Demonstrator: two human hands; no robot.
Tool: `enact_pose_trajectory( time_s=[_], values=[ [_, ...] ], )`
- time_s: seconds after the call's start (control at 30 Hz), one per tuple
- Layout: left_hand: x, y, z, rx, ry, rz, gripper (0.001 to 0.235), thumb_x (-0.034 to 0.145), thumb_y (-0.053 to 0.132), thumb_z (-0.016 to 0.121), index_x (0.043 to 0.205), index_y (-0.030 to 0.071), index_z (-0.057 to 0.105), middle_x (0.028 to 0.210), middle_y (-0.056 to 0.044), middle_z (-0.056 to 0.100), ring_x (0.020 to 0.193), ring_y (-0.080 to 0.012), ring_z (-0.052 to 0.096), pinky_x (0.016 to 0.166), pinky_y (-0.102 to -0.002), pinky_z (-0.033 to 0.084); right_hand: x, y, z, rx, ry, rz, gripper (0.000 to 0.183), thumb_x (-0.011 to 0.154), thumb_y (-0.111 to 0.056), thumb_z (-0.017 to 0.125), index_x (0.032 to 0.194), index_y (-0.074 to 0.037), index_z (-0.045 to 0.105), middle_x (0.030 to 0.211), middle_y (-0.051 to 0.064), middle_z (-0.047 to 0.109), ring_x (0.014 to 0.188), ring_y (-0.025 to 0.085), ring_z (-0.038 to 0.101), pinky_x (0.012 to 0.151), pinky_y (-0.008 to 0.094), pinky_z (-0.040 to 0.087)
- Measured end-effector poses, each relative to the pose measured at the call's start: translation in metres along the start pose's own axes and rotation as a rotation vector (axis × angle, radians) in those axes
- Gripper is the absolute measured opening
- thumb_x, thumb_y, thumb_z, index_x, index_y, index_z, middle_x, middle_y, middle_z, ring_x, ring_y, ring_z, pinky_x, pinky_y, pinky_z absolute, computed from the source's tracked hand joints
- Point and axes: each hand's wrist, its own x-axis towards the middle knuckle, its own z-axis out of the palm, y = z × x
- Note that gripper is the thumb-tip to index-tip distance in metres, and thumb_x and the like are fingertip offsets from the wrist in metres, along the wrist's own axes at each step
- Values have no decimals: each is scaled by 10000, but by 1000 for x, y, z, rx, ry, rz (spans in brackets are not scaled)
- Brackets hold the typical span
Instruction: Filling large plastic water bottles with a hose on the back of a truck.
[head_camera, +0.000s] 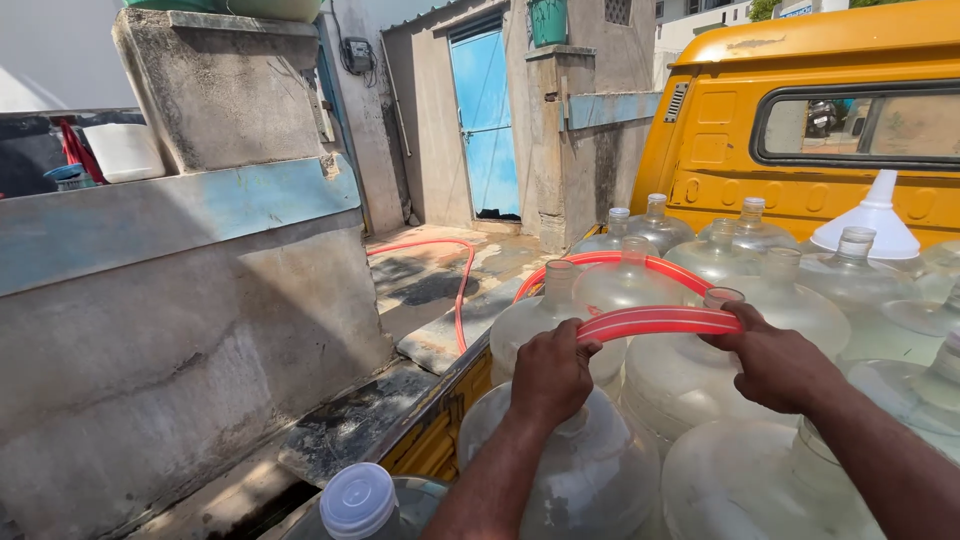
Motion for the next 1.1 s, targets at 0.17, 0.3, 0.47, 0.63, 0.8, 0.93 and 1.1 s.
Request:
enact_pose_trajectory(
  time_s=[0.17, 0.3, 0.47, 0.63, 0.8, 0.93, 1.1],
  values=[
    [1, 9, -1, -32, -7, -101, 286, 984, 318, 647, 1121, 69, 666, 892, -161, 733, 886, -378, 686, 774, -540, 520, -3, 4, -3, -51, 233, 11, 622, 820, -107, 683, 1408, -292, 599, 1698, -40, 232, 1259, 214, 632, 1053, 404, 548],
    [1, 12, -4, -62, -30, -119, 314, 973, 352, 658, 1127, 78, 668, 929, -155, 737, 925, -374, 679, 794, -538, 518, -20, -9, -16, -148, 285, 52, 558, 859, -147, 680, 1389, -306, 608, 1687, -45, 267, 1298, 206, 594, 1013, 382, 581],
    [0, 12, -6, -8, -68, -91, 333, 996, 332, 627, 1195, 65, 638, 945, -174, 729, 943, -382, 679, 814, -538, 517, -12, 1, -5, -109, 309, 20, 595, 840, -138, 686, 1399, -320, 594, 1677, -23, 257, 1294, 223, 587, 1030, 400, 553],
    [-2, 15, -9, 22, -76, -43, 349, 1009, 310, 609, 1206, 22, 613, 965, -195, 720, 956, -397, 674, 816, -534, 522, -13, 2, -5, -67, 342, -18, 597, 821, -159, 708, 1382, -332, 600, 1662, -25, 274, 1317, 221, 572, 1038, 404, 540],
    [-1, 20, -15, 48, -150, -92, 407, 1020, 364, 581, 1243, 24, 606, 974, -206, 713, 974, -393, 673, 821, -526, 530, -27, -6, -15, -1, 300, 10, 485, 847, -132, 679, 1300, -306, 666, 1599, -101, 381, 1192, 195, 656, 997, 402, 560],
    [-3, 15, -11, 40, -142, -59, 433, 1011, 384, 584, 1242, 18, 608, 983, -217, 708, 980, -403, 666, 826, -527, 529, -20, 0, -8, 37, 371, -15, 430, 797, -110, 701, 1197, -264, 724, 1577, -87, 389, 1143, 204, 669, 966, 406, 561],
    [0, 17, -12, 63, -151, -61, 434, 1007, 373, 582, 1246, 11, 594, 1000, -206, 713, 986, -403, 657, 823, -532, 520, -21, 1, -8, 47, 344, -14, 425, 800, -95, 675, 1196, -242, 724, 1588, -97, 385, 1133, 202, 672, 949, 409, 561]
  ],
)
